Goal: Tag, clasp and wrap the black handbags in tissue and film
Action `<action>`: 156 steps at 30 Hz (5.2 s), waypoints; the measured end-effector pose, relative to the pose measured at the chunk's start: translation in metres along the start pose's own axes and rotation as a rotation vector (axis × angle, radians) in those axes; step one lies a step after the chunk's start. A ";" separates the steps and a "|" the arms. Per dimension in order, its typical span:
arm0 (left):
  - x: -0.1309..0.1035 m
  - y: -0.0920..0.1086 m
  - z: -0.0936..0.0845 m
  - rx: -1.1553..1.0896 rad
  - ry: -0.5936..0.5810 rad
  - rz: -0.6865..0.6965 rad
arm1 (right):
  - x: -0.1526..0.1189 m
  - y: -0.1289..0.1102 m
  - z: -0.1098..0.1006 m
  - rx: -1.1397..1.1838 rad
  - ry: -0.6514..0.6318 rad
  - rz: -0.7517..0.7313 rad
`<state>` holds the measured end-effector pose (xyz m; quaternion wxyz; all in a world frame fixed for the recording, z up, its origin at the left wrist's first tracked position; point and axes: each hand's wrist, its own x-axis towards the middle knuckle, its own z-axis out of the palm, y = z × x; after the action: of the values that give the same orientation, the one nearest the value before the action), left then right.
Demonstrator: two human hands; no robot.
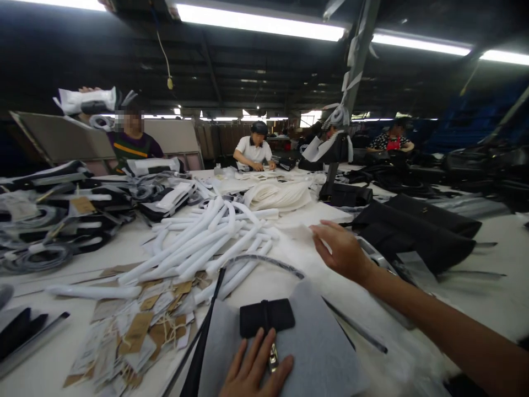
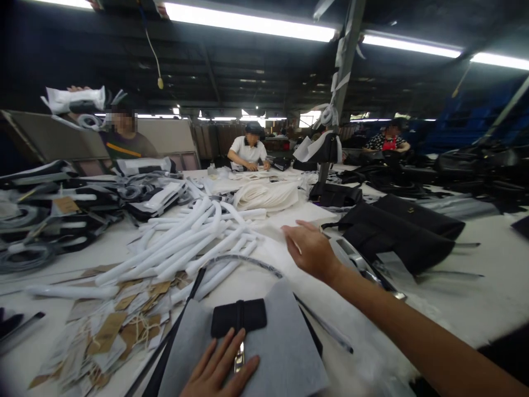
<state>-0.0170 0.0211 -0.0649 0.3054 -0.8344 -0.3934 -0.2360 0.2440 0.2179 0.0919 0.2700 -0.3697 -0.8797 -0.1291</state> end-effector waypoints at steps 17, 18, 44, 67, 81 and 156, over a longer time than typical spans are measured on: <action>0.020 0.010 -0.051 -0.423 -0.324 -0.317 | -0.075 -0.129 -0.011 0.054 -0.373 -0.268; 0.019 0.011 -0.050 -0.449 -0.340 -0.343 | -0.078 -0.134 -0.006 0.048 -0.376 -0.261; 0.023 0.029 -0.061 -0.124 -0.163 -0.140 | -0.128 -0.149 0.040 0.301 -0.272 -0.137; -0.010 0.022 -0.004 0.014 -0.009 0.033 | 0.088 -0.029 0.155 0.051 -0.589 -0.290; 0.012 0.039 -0.023 0.058 -0.301 -0.115 | 0.048 0.048 -0.020 -0.413 -0.222 0.155; 0.022 0.049 -0.032 0.047 -0.136 -0.284 | -0.097 -0.117 0.010 0.331 -0.319 -0.349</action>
<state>0.0300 -0.0147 -0.0446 0.2610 -0.7771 -0.5326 -0.2105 0.2121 0.0848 0.0256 0.1584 -0.1791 -0.9705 0.0316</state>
